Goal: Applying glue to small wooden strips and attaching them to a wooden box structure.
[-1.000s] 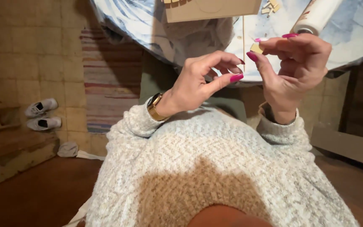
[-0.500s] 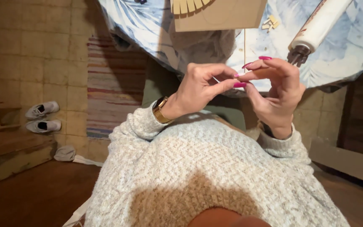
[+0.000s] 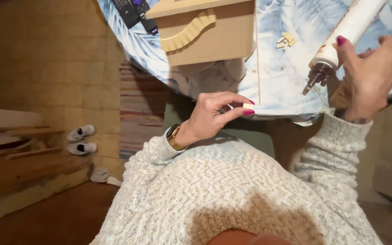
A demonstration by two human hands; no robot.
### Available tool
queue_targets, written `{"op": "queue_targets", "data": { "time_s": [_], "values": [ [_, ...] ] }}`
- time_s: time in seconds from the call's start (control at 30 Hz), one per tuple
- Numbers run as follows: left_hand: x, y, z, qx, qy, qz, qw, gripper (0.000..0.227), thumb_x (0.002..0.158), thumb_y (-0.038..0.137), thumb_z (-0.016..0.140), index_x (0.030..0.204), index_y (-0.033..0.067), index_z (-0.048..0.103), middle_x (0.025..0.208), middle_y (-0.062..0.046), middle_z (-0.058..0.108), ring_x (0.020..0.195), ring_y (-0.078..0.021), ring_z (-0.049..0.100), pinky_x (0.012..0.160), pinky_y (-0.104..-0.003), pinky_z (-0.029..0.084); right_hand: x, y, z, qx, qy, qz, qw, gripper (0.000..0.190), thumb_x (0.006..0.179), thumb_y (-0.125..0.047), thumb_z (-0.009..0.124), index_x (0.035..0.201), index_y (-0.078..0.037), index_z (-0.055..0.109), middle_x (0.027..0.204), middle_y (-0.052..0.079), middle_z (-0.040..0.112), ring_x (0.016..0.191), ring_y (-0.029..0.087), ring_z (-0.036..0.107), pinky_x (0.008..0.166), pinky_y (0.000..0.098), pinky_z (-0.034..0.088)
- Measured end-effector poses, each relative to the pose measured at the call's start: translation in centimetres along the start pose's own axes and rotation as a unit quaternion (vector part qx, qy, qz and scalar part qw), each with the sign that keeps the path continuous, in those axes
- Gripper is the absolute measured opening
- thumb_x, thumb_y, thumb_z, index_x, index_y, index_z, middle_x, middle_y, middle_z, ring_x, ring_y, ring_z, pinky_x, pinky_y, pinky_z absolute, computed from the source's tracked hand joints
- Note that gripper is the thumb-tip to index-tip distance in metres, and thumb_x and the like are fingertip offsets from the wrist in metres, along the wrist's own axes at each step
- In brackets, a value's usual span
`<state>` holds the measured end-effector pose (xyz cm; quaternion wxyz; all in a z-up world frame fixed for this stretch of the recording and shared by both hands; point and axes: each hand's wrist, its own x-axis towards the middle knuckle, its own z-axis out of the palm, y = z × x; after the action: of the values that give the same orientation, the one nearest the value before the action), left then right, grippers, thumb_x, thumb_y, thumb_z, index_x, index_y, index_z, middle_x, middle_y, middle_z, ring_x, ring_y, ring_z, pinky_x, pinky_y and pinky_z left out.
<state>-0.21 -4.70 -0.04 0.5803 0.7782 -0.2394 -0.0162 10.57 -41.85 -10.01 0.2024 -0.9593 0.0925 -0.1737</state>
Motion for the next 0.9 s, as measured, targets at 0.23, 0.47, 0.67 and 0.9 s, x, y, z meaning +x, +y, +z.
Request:
{"op": "queue_targets", "data": {
  "time_s": [0.23,0.47,0.67,0.9],
  "values": [
    [1.6,0.0,0.8,0.059,0.018,-0.006,0.998,0.019,0.097,0.005,0.07,0.116,0.0035,0.073,0.099,-0.011,0.076,0.082,-0.0169,0.075,0.072,-0.028,0.059,1.8,-3.5,0.7,0.186,-0.126,0.01,0.974,0.073,0.099,-0.048,0.089,0.128,0.01,0.058,0.1,0.024,0.075,0.083,0.029,0.076,0.076,0.0404,0.06],
    [2.5,-0.1,1.3,0.114,0.015,0.041,0.993,0.018,0.097,0.006,0.073,0.114,0.0025,0.073,0.096,-0.012,0.074,0.078,-0.022,0.071,0.068,-0.032,0.055,1.1,1.0,3.9,0.396,-0.121,-0.004,0.91,0.057,0.097,-0.024,0.079,0.133,0.012,0.054,0.122,0.024,0.073,0.105,0.028,0.076,0.09,0.0387,0.062],
    [2.4,1.3,0.8,0.154,0.058,0.099,0.981,0.017,0.096,0.009,0.077,0.111,0.0022,0.072,0.098,-0.012,0.074,0.082,-0.0234,0.073,0.07,-0.032,0.057,-3.4,0.8,1.1,0.733,-0.085,0.055,0.673,0.058,0.106,-0.02,0.075,0.144,0.013,0.046,0.129,0.025,0.063,0.112,0.031,0.069,0.104,0.0429,0.057],
    [2.4,1.7,-0.2,0.214,0.125,0.206,0.947,0.019,0.1,0.013,0.082,0.111,0.0018,0.072,0.099,-0.009,0.075,0.084,-0.0188,0.075,0.069,-0.029,0.06,-8.9,-3.5,-4.6,0.727,-0.016,-0.012,0.687,0.085,0.1,-0.053,0.067,0.152,0.01,0.045,0.135,0.02,0.059,0.116,0.035,0.067,0.102,0.0474,0.059]
  ]
}}
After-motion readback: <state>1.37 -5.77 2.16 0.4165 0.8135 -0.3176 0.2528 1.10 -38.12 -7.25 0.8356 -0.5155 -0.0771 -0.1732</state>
